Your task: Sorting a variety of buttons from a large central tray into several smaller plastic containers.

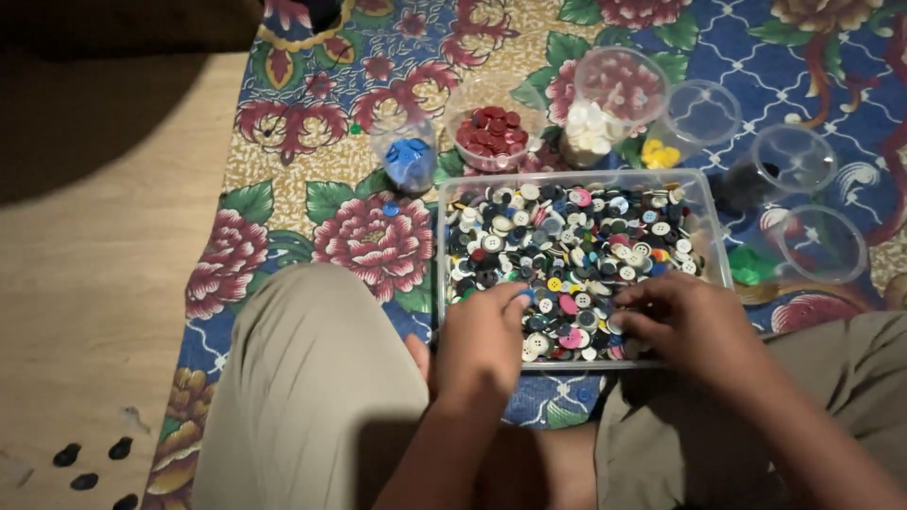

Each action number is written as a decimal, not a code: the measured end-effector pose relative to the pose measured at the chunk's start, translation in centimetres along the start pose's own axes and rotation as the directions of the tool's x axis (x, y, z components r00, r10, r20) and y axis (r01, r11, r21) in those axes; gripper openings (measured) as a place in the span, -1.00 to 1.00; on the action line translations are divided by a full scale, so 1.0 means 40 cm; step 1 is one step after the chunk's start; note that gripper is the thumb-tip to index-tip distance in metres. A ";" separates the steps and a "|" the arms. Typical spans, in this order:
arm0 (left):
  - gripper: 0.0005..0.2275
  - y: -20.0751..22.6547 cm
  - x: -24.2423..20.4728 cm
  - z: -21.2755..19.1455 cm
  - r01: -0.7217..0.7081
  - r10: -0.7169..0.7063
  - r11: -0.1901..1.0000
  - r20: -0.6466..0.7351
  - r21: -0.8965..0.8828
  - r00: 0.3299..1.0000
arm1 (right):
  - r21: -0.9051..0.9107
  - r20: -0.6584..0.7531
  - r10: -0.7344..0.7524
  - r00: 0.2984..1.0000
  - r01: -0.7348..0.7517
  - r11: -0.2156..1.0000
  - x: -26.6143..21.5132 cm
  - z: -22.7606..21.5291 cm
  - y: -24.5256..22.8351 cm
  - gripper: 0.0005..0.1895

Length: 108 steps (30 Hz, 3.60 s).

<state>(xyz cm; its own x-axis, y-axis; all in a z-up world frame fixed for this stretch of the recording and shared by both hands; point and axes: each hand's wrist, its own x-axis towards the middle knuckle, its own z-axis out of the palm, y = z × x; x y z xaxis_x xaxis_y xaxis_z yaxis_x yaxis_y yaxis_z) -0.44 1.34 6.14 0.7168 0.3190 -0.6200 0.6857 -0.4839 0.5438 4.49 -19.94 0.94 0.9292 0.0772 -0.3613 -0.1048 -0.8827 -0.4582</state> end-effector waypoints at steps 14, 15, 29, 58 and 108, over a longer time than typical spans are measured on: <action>-0.93 -0.012 0.356 -0.113 -0.325 0.044 0.915 -0.741 -0.240 0.670 | 0.108 -0.220 0.085 0.972 -0.062 0.992 -0.011 -0.010 0.020 -0.76; -0.91 -0.005 0.386 -0.131 -0.372 0.070 0.904 -0.786 -0.210 0.614 | 0.192 -0.198 0.164 0.966 -0.125 0.973 -0.013 -0.027 0.018 -0.72; -0.86 -0.029 0.218 0.016 -0.574 0.459 0.815 -0.520 -0.076 0.720 | -0.060 0.111 -0.029 0.993 0.036 0.998 0.024 -0.016 0.051 -0.74; -0.66 -0.104 0.107 0.112 -0.533 0.535 0.844 0.014 -0.048 0.845 | 0.176 0.029 0.029 0.999 -0.034 0.984 -0.040 0.003 -0.017 -0.54; -0.82 -0.088 0.098 -0.073 -0.115 0.170 0.947 -0.163 0.300 0.972 | -0.170 -0.128 -0.248 0.960 0.225 0.959 0.013 0.061 -0.009 -0.82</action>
<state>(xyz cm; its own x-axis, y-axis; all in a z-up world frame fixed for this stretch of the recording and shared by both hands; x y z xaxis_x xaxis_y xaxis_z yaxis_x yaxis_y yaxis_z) 0.32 6.65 3.44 0.8338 0.3606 -0.4179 0.5286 -0.7398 0.4163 4.16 -18.45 -1.08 0.9636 0.2338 -0.1292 0.1690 -0.9080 -0.3833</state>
